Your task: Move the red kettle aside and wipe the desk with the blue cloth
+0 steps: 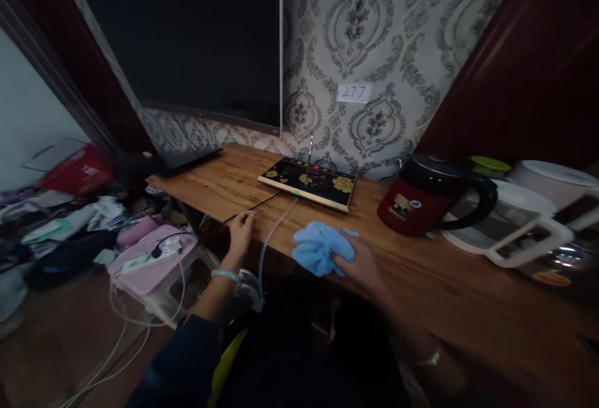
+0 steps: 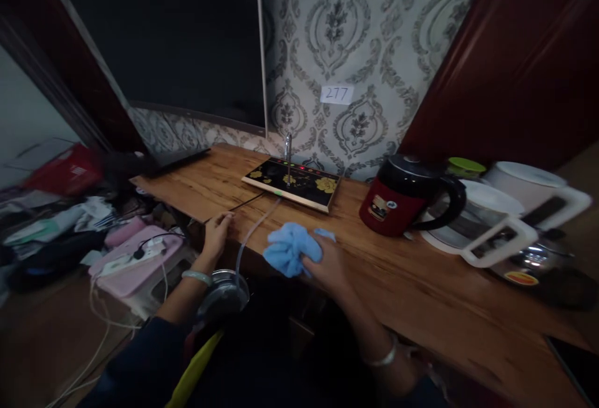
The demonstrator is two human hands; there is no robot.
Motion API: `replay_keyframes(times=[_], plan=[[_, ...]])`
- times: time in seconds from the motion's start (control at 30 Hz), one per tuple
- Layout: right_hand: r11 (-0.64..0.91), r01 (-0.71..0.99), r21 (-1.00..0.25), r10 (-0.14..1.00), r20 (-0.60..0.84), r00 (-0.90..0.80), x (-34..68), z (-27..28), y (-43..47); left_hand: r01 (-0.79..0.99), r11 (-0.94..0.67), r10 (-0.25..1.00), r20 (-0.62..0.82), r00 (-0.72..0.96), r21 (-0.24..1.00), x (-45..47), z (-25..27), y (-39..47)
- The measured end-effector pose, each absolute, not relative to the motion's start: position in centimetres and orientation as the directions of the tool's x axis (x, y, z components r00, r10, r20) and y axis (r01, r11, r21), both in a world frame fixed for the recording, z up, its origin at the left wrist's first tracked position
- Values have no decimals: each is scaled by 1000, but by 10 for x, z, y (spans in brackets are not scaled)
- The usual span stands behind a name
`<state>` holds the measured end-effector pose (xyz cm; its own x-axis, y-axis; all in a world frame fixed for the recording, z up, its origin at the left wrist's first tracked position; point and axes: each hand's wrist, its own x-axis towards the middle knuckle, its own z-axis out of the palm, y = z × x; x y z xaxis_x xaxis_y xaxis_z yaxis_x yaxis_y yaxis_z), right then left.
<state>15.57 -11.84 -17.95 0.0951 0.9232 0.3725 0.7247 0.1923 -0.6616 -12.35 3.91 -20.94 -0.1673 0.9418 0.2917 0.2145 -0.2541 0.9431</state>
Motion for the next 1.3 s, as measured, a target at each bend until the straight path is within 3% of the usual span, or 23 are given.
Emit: replay_keyframes(times=[0.17, 0.37, 0.53, 0.63, 0.77, 0.9, 0.97, 1.03, 1.13, 1.23, 1.3], plan=[[204, 767, -608, 923, 381, 56, 114, -142, -30, 156, -172, 974, 191, -118, 973, -153, -198, 16], [106, 848, -519, 980, 197, -2, 56, -156, 0, 138, -62, 992, 76, -96, 988, -177, -197, -6], [272, 832, -484, 961, 183, -207, 13, -169, -39, 77, 118, 993, -118, 0, 990, -182, -204, -30], [339, 708, -619, 938, 168, -302, -2, -166, -58, -8, 201, 965, -197, 173, 980, -180, -198, -51], [320, 497, -806, 947, 254, -198, -19, -159, -67, -185, 253, 953, -212, 215, 950, -175, -181, -75], [440, 390, -809, 897, 372, -241, -28, -149, -67, -212, 164, 986, -161, 29, 963, -173, -171, -72], [534, 328, -779, 839, 442, -318, -25, -143, -68, -170, 69, 994, -82, -75, 983, -175, -166, -57], [575, 305, -759, 815, 501, -290, -14, -141, -70, -145, -37, 990, 17, -139, 989, -178, -160, -37], [503, 352, -790, 860, 496, -115, 15, -152, -73, -209, -187, 960, 133, -247, 960, -184, -143, 1], [339, 402, -851, 926, 376, 15, 59, -180, -78, -274, -304, 909, 192, -369, 913, -190, -123, 49], [227, 418, -880, 939, 311, 146, 93, -202, -84, -228, -355, 887, 249, -390, 907, -196, -114, 83]])
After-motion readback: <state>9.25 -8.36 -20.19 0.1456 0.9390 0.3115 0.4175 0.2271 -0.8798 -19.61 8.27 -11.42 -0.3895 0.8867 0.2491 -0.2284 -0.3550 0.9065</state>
